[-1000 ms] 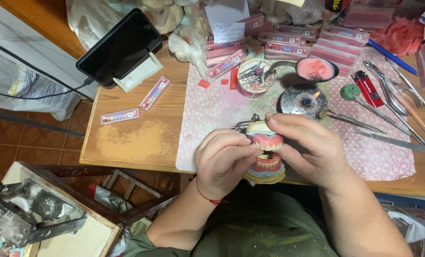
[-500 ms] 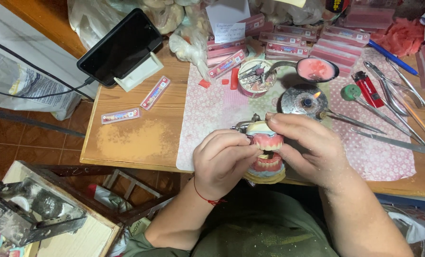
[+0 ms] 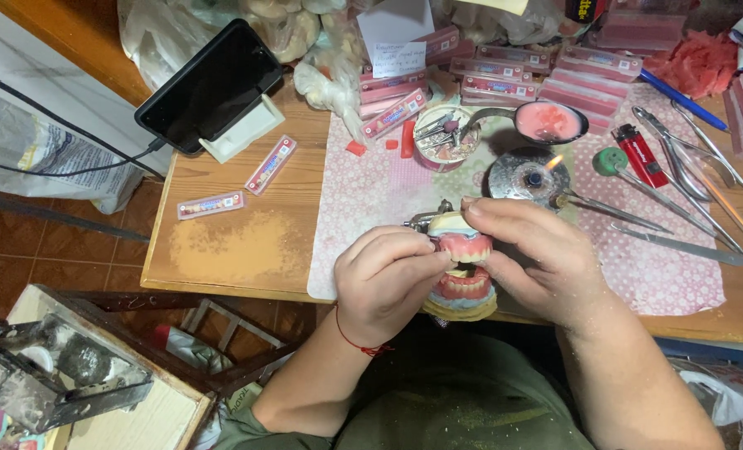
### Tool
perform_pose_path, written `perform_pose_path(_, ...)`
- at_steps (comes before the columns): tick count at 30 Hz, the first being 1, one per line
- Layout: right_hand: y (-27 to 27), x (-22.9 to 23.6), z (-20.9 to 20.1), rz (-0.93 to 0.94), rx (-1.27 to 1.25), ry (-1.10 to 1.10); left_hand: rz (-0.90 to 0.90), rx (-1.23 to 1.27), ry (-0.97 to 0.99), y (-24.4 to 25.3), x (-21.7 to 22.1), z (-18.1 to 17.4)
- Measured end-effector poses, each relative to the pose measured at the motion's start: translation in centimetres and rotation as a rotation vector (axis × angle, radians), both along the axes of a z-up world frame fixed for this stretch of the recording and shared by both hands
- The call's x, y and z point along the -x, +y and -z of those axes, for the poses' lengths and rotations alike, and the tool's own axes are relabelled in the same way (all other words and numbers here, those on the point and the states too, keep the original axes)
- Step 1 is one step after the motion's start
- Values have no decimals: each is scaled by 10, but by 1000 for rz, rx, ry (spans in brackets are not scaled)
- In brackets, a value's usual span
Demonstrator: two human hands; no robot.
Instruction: The person works on a set of dentures, using a metal tool to apply a pink substance from a heated container. They manipulate the dentures with both hands, adjusting the alignment of the upper and lower pieces and pressing them together.
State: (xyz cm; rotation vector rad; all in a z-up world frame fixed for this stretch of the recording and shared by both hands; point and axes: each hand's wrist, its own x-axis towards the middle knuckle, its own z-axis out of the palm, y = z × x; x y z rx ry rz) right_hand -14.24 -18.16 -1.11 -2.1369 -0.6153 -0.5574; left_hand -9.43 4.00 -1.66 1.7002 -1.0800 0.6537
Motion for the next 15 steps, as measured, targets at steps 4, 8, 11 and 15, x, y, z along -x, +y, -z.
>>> perform_pose_path(4,-1,-1,2,3,37,-17,16,-2,7,-1,0,-1)
perform_pose_path(8,0,-1,-1,9,23,-20,-5,16,-6,-2,0,-2)
perform_pose_path(11,-1,0,2,13,40,-25,-7,4,-11,-2,0,-5)
perform_pose_path(15,-3,-1,4,13,74,-33,-10,-13,-32,-2,0,-5)
